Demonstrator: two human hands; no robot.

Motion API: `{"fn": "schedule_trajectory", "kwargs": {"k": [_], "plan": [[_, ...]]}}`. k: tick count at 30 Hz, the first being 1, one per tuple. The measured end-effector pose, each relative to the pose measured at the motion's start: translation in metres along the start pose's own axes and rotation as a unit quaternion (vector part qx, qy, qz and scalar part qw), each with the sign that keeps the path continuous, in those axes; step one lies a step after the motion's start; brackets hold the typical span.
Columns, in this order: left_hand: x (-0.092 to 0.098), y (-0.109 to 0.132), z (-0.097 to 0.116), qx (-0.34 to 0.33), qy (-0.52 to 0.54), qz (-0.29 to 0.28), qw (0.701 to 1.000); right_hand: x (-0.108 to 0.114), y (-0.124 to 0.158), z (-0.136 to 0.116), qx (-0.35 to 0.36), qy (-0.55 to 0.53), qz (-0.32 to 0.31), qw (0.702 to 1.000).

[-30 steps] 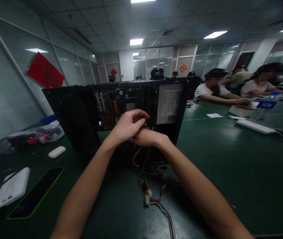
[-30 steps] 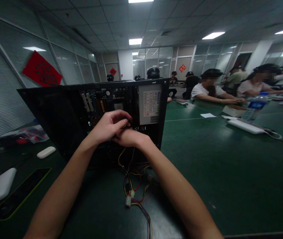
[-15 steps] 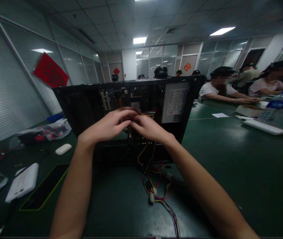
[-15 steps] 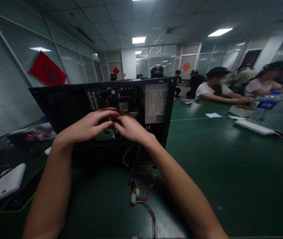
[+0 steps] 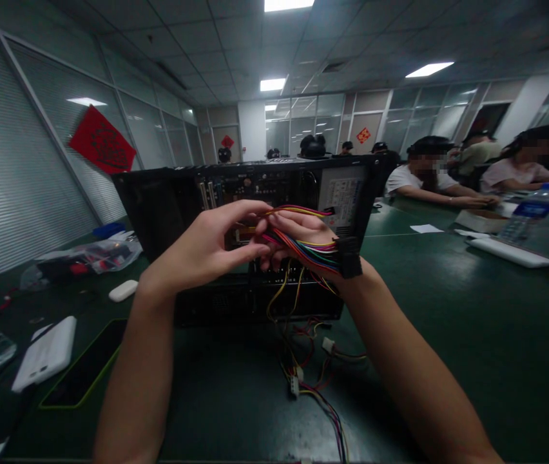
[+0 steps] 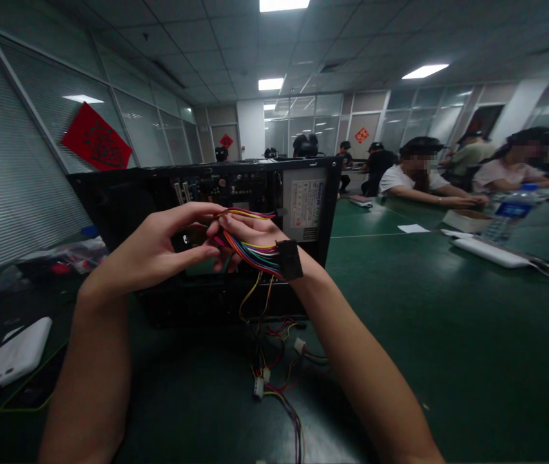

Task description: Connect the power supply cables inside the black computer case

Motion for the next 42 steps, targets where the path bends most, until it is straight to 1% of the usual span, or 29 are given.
{"fn": "schedule_trajectory", "kwargs": {"k": [3,6,8,10,14,17,19,21,23,27,29,34,37,42], "plan": [[-0.003,-0.005,0.004,-0.009,-0.021,0.029,0.999,0.002,0.006,-0.005,-0.012,-0.032,-0.012,0.999],[-0.008,-0.008,0.001,0.003,-0.032,0.023,0.999,-0.001,0.012,-0.002,-0.051,-0.028,-0.060,0.997],[-0.013,-0.008,-0.001,0.011,-0.017,0.004,1.000,-0.003,0.017,-0.001,-0.070,-0.025,-0.093,0.993],[-0.016,-0.008,-0.003,0.015,0.007,-0.010,1.000,-0.003,0.020,-0.002,-0.069,-0.027,-0.108,0.991],[-0.019,-0.006,-0.007,0.025,0.035,-0.034,0.998,0.004,0.024,-0.010,-0.029,-0.021,-0.090,0.995],[-0.029,-0.004,-0.006,0.027,0.058,-0.090,0.994,0.005,0.028,-0.020,0.002,0.010,-0.097,0.995],[-0.036,-0.002,-0.001,0.019,0.065,-0.127,0.990,0.004,0.032,-0.025,-0.002,0.056,-0.107,0.993],[-0.039,-0.001,0.004,0.008,0.054,-0.145,0.988,0.005,0.036,-0.031,-0.011,0.105,-0.096,0.990],[-0.040,-0.001,0.008,0.000,0.040,-0.149,0.988,0.006,0.040,-0.037,-0.017,0.143,-0.076,0.987],[-0.043,-0.001,0.012,-0.004,0.040,-0.159,0.986,0.007,0.047,-0.045,-0.024,0.175,-0.059,0.982],[-0.043,-0.001,0.012,-0.003,0.039,-0.156,0.987,0.009,0.049,-0.049,-0.016,0.185,-0.048,0.982],[-0.039,-0.002,0.012,-0.007,0.019,-0.130,0.991,0.022,0.050,-0.054,0.007,0.208,0.006,0.978],[-0.036,-0.002,0.013,-0.010,0.028,-0.122,0.992,0.029,0.048,-0.055,0.013,0.207,0.037,0.977],[-0.023,0.000,0.013,0.007,0.059,-0.061,0.996,0.040,0.047,-0.063,0.051,0.168,0.108,0.979]]}}
Point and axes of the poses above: each hand's wrist, its own y-axis away from the middle knuckle, its own x-axis out of the back of the hand, z = x × y, the point moved 10 cm from there along -y, towards the middle knuckle, and after that the axes turned 7 degrees about y, right-handed, at the moved point
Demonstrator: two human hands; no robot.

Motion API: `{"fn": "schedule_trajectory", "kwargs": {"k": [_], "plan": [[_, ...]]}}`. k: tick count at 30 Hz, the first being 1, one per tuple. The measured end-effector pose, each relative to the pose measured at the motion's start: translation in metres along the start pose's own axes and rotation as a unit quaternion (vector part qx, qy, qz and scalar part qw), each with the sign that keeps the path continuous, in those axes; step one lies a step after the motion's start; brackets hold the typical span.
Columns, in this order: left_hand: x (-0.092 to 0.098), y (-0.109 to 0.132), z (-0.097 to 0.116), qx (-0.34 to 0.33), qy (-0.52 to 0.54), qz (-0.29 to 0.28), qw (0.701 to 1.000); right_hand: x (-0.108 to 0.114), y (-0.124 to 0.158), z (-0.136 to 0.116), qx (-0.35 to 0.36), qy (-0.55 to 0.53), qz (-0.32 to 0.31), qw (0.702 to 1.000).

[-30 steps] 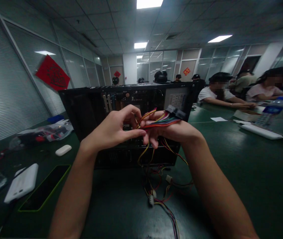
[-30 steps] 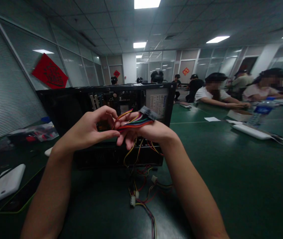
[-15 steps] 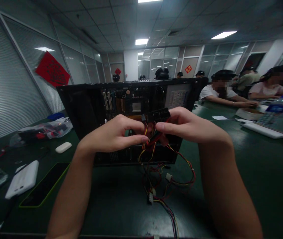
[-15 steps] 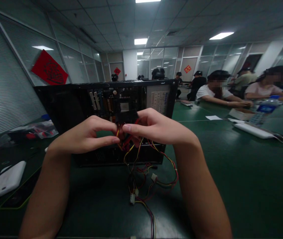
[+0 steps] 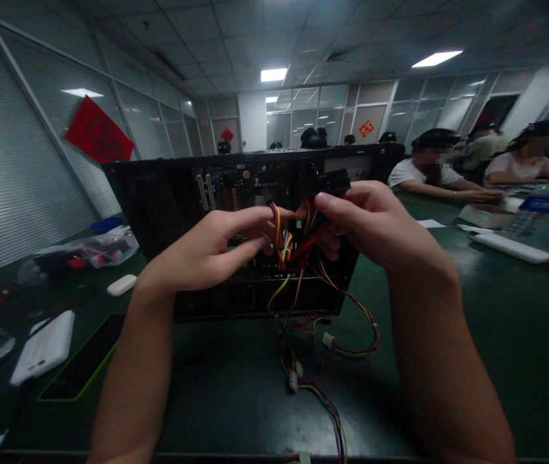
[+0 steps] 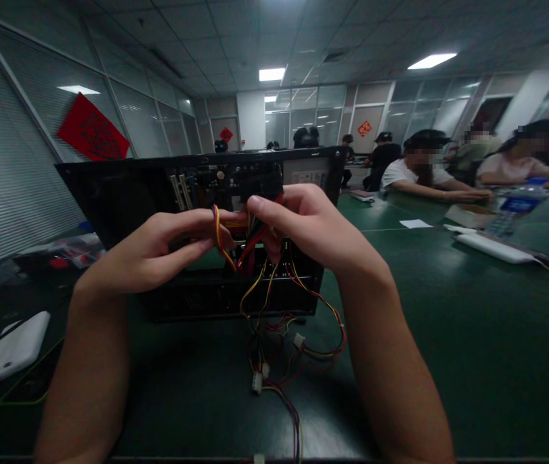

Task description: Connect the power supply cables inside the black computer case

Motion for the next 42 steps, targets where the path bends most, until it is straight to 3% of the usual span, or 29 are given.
{"fn": "schedule_trajectory", "kwargs": {"k": [5,10,17,22,27,30,33,37,42], "plan": [[0.020,0.001,0.005,-0.018,-0.072,0.106,0.992,0.004,-0.003,-0.004,0.019,-0.084,0.052,0.995],[0.029,-0.002,-0.002,-0.034,-0.206,0.169,0.963,-0.003,-0.010,0.003,0.012,-0.113,0.040,0.993],[0.022,-0.007,-0.014,-0.044,-0.226,0.172,0.958,-0.016,-0.016,0.018,-0.007,-0.121,0.016,0.993],[0.028,-0.007,-0.020,-0.051,-0.233,0.190,0.952,-0.024,-0.024,0.040,-0.031,-0.095,0.012,0.995],[0.033,-0.009,-0.042,-0.026,-0.268,0.203,0.941,-0.033,-0.033,0.071,-0.056,0.008,0.012,0.998],[0.032,-0.012,-0.055,-0.018,-0.288,0.191,0.938,-0.028,-0.036,0.078,-0.038,0.112,0.053,0.992],[0.032,-0.013,-0.063,-0.019,-0.288,0.190,0.938,-0.018,-0.035,0.073,0.003,0.190,0.115,0.975],[0.034,-0.013,-0.065,-0.018,-0.296,0.194,0.935,-0.009,-0.028,0.043,0.128,0.298,0.185,0.928],[0.036,-0.013,-0.065,-0.005,-0.303,0.195,0.933,-0.030,-0.024,0.030,0.200,0.419,0.095,0.881]]}}
Point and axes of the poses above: each hand's wrist, its own y-axis away from the middle knuckle, its own x-axis out of the back of the hand, z = x × y, the point moved 10 cm from there along -y, towards the middle knuckle, and after that the axes turned 7 degrees about y, right-handed, at the moved point
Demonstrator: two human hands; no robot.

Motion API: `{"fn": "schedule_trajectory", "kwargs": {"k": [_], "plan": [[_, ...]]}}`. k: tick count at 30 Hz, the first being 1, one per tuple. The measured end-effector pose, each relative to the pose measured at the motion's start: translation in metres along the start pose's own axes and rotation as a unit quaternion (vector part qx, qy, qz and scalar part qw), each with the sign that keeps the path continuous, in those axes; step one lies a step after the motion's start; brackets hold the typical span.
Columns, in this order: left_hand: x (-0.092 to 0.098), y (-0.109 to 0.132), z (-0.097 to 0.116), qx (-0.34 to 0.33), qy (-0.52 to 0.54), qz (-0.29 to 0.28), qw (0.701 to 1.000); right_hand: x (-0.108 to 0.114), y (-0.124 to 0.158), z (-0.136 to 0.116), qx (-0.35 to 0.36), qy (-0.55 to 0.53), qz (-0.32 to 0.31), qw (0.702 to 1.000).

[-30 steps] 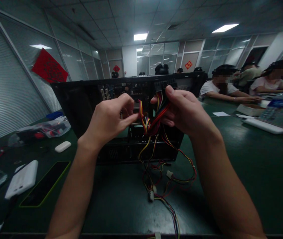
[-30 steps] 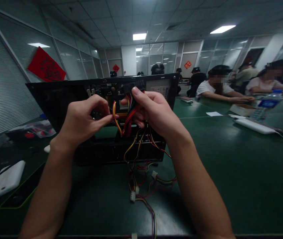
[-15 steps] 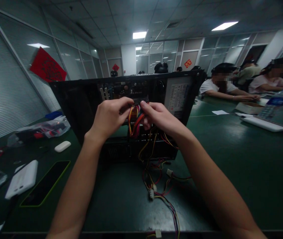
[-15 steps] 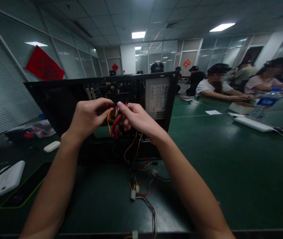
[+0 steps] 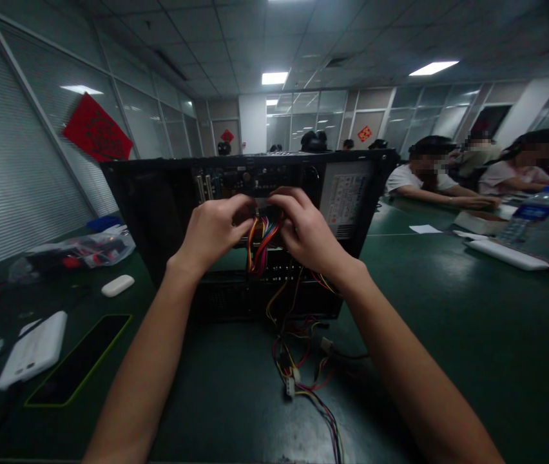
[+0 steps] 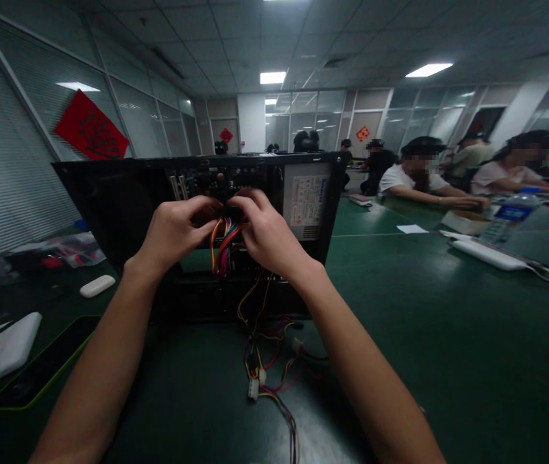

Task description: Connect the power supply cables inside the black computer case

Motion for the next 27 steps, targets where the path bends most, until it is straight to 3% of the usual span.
{"fn": "schedule_trajectory", "kwargs": {"k": [3,8,15,18,23,27], "plan": [[-0.002,0.000,0.000,0.004,-0.029,-0.009,1.000,-0.011,0.002,-0.007,0.017,0.087,-0.043,0.995],[-0.019,0.001,-0.007,0.016,-0.056,-0.062,0.996,-0.025,0.004,-0.006,-0.006,0.176,-0.048,0.983],[-0.071,0.011,-0.037,0.073,-0.056,-0.203,0.975,-0.091,0.024,0.037,-0.086,0.191,-0.233,0.950],[-0.094,0.017,-0.050,0.081,-0.086,-0.234,0.965,-0.115,0.039,0.061,-0.128,0.192,-0.302,0.925],[-0.128,0.029,-0.068,0.100,-0.138,-0.283,0.944,-0.124,0.054,0.077,-0.153,0.188,-0.334,0.911],[-0.136,0.033,-0.074,0.112,-0.151,-0.290,0.939,-0.125,0.056,0.074,-0.147,0.184,-0.341,0.910]]}}
Point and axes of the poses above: each hand's wrist, its own y-axis away from the middle knuckle, its own x-axis out of the back of the hand, z = x × y, the point moved 10 cm from there along -y, towards the middle knuckle, and after that the axes turned 7 degrees about y, right-handed, at the moved point
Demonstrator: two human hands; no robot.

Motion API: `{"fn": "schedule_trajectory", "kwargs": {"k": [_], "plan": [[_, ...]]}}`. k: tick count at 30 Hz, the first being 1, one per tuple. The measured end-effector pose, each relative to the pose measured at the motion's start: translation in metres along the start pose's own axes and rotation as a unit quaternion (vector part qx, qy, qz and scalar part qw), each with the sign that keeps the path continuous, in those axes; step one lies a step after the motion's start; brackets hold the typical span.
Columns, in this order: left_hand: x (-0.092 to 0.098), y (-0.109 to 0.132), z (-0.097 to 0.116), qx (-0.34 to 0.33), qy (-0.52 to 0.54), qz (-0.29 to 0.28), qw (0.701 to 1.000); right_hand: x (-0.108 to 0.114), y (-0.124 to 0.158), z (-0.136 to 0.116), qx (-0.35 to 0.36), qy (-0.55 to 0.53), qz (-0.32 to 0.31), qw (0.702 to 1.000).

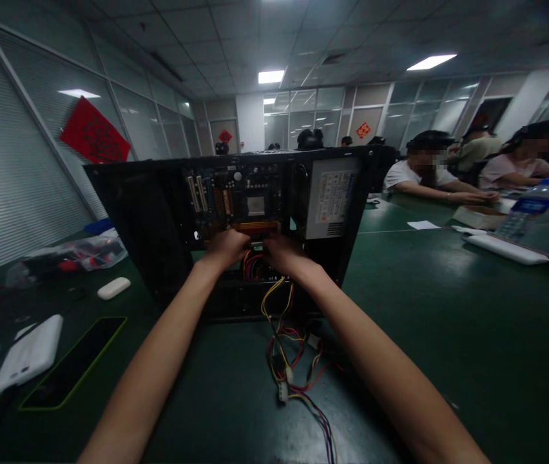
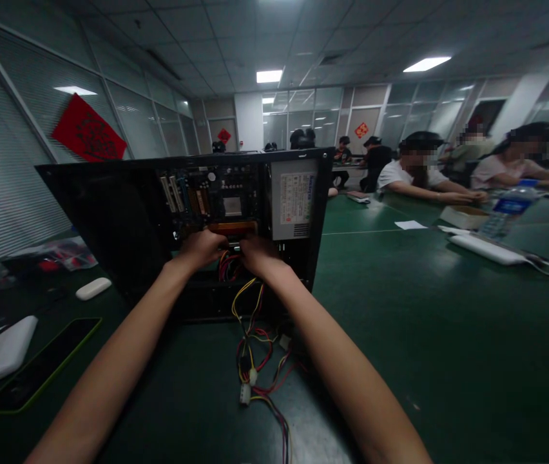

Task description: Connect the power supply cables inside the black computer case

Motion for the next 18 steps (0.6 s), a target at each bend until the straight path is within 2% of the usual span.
{"fn": "schedule_trajectory", "kwargs": {"k": [18], "plan": [[0.0059,0.0014,-0.0075,0.021,0.016,0.031,0.999,-0.0008,-0.0018,0.0004,0.004,-0.025,0.008,1.000]]}}
Point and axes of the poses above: each hand's wrist, its own y-axis away from the middle knuckle, its own x-axis out of the back of the hand, z = x × y, the point moved 10 cm from there along -y, towards the middle knuckle, and after that the axes turned 7 degrees about y, right-handed, at the moved point
